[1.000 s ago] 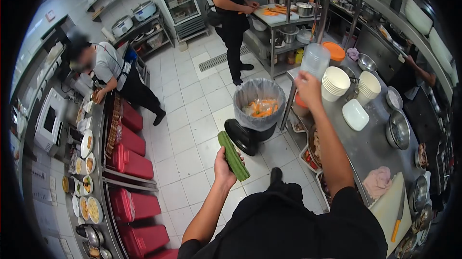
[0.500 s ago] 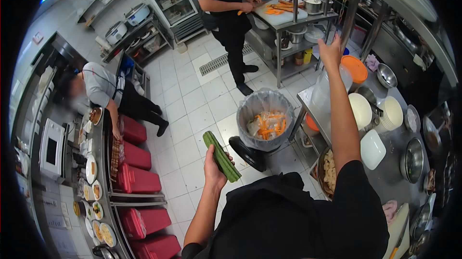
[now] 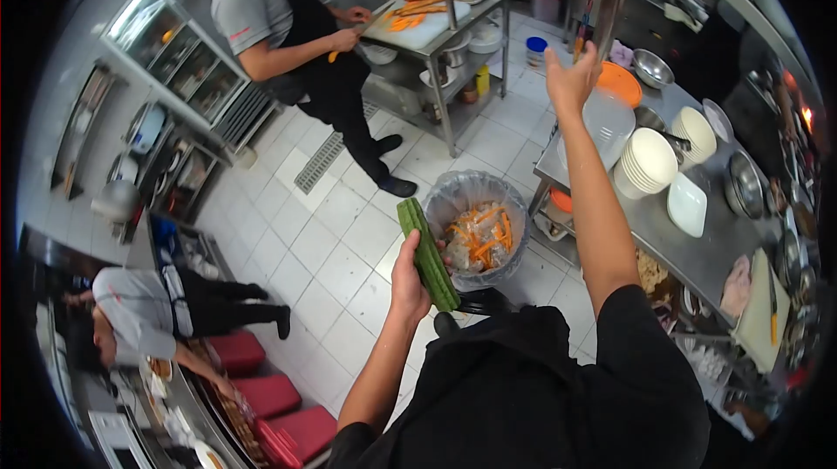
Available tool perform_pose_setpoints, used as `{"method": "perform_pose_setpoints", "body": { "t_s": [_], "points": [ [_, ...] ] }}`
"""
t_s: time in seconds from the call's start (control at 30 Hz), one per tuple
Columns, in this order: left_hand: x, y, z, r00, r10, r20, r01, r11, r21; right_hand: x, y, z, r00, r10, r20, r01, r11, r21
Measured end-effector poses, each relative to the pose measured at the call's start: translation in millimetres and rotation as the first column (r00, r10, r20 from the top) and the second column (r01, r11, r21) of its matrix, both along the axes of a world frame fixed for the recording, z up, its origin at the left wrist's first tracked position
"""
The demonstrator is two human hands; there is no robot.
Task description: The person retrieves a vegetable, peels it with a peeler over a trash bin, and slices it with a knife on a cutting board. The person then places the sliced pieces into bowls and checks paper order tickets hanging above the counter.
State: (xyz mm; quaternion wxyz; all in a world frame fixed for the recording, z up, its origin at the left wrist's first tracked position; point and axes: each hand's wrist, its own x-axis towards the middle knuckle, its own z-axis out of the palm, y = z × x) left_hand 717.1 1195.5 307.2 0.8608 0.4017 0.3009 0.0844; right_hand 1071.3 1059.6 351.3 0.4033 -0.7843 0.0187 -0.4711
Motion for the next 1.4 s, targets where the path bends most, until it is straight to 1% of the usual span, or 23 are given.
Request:
{"method": "perform_pose_setpoints", "body": {
  "t_s": [0.1,0.17,0.2,0.27,0.33,0.4,0.5,0.57,0.6,0.7,0.77,0.8,0.87,0.93,1.0,1.03,1.07,1.1,1.13,1.2,1.23,1.33,1.4],
  "points": [
    [11,27,9,0.989,-0.145,0.011,0.145,0.989,-0.005,39,-5,18,0.922,-0.380,0.068,0.379,0.925,0.025],
    [17,39,12,0.981,-0.192,0.024,0.192,0.981,-0.013,51,-11,29,0.968,-0.039,-0.246,0.069,0.991,0.113],
    [20,43,12,0.976,-0.215,0.038,0.216,0.976,-0.019,48,-6,30,0.967,-0.053,-0.248,0.082,0.991,0.108],
    [26,53,3,0.973,-0.226,0.054,0.228,0.973,-0.037,31,14,30,0.958,0.180,-0.223,-0.149,0.978,0.147],
    [34,59,2,0.956,-0.265,0.128,0.273,0.961,-0.046,7,33,14,0.815,0.540,-0.210,-0.441,0.814,0.379],
    [47,57,13,0.953,-0.264,0.149,0.271,0.962,-0.029,-39,51,6,0.658,0.744,-0.113,-0.573,0.593,0.565],
    [72,49,22,0.934,-0.291,0.205,0.297,0.955,0.003,-105,54,11,0.597,0.800,-0.055,-0.588,0.483,0.649],
    [96,39,19,0.922,-0.307,0.234,0.309,0.951,0.032,-136,48,23,0.391,0.916,-0.085,-0.605,0.326,0.726],
    [106,37,15,0.912,-0.320,0.258,0.316,0.947,0.057,-148,45,25,0.391,0.917,-0.078,-0.609,0.321,0.725],
    [119,26,15,0.883,-0.413,0.222,0.414,0.909,0.044,-173,36,27,0.267,0.963,0.040,-0.592,0.131,0.795],
    [122,13,16,0.868,-0.439,0.231,0.440,0.897,0.048,-178,18,25,0.183,0.973,0.139,-0.480,-0.035,0.877],
    [120,9,14,0.868,-0.441,0.228,0.440,0.896,0.057,-177,5,13,0.183,0.972,0.148,-0.481,-0.043,0.876],
    [110,3,3,0.805,-0.563,0.184,0.566,0.823,0.042,-172,-26,-40,0.288,0.957,-0.023,-0.284,0.109,0.953],
    [103,-6,-1,0.802,-0.563,0.201,0.556,0.826,0.095,-189,-58,-107,0.038,0.857,-0.515,-0.169,0.513,0.841],
    [95,-17,-1,0.799,-0.568,0.197,0.585,0.810,-0.036,-219,-79,-154,-0.488,0.821,-0.297,0.080,0.381,0.921],
    [90,-24,5,0.811,-0.547,0.208,0.564,0.826,-0.026,-235,-74,-166,-0.523,0.839,-0.154,0.293,0.346,0.891],
    [86,-30,9,0.816,-0.544,0.194,0.559,0.828,-0.033,-248,-67,-175,-0.523,0.852,-0.008,0.494,0.311,0.812],
    [82,-36,13,0.801,-0.562,0.207,0.586,0.806,-0.079,-252,-57,-199,-0.526,0.851,0.002,0.506,0.310,0.805],
    [79,-40,14,0.783,-0.581,0.222,0.613,0.780,-0.121,-252,-44,-228,-0.235,0.933,0.273,0.576,-0.092,0.812],
    [75,-46,13,0.772,-0.595,0.223,0.631,0.760,-0.156,-248,-43,-245,0.073,0.846,0.528,0.520,-0.485,0.704],
    [72,-49,18,0.774,-0.588,0.235,0.630,0.753,-0.189,-233,-51,-242,-0.007,0.848,0.530,0.420,-0.479,0.771],
    [67,-52,23,0.777,-0.584,0.238,0.627,0.755,-0.193,-198,-59,-235,-0.113,0.633,0.766,0.340,-0.699,0.629],
    [66,-53,24,0.777,-0.584,0.234,0.623,0.765,-0.163,-172,-47,-260,0.120,0.978,0.172,0.381,-0.205,0.902]
  ]
}}
